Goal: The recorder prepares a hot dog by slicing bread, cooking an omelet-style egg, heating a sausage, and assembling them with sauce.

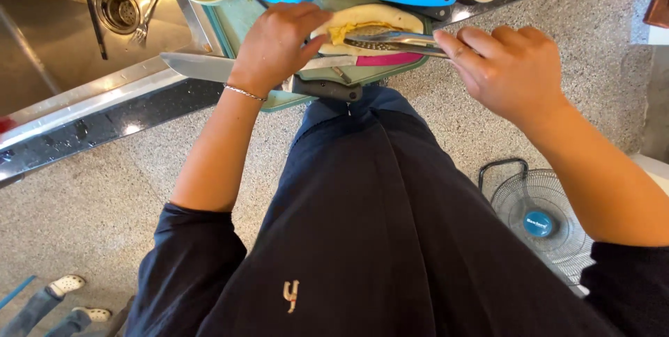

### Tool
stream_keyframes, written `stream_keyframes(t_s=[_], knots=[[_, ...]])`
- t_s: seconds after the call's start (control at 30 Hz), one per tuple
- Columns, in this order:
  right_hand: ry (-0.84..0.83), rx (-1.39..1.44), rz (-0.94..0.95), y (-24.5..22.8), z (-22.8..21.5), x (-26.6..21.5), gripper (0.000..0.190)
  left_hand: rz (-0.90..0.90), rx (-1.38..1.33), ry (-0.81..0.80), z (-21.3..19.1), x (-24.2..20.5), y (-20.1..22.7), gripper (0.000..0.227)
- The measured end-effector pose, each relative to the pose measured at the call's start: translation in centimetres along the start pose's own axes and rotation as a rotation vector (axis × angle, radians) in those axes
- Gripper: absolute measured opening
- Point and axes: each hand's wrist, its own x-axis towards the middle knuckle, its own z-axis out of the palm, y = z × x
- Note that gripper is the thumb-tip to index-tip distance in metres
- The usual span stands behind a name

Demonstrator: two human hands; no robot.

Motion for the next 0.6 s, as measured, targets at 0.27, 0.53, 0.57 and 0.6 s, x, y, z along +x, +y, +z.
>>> stream_keyframes(t_s=[0.27, 0.53, 0.57, 0.6], knots=[[0.019, -0.043, 0.012, -1.0, -0.3, -0.4, 0.017, 0.244, 0.256, -0.104, 0.4, 0.8, -1.1, 0.029], [0.057, -0.052, 0.020, -1.5, -1.2, -0.4, 0.023, 0.304, 0.321, -0.119, 0.8, 1.7, -1.0, 0.039], [0.032, -0.043, 0.028, -1.4, -0.6, -0.9, 0.021, 0.270, 0.358, -0.162, 1.0, 1.8, -1.1, 0.042], [0.033, -0.042, 0.031, -1.5, -0.5, -0.8, 0.021, 0.273, 0.359, -0.164, 0.9, 1.6, -1.3, 0.042]])
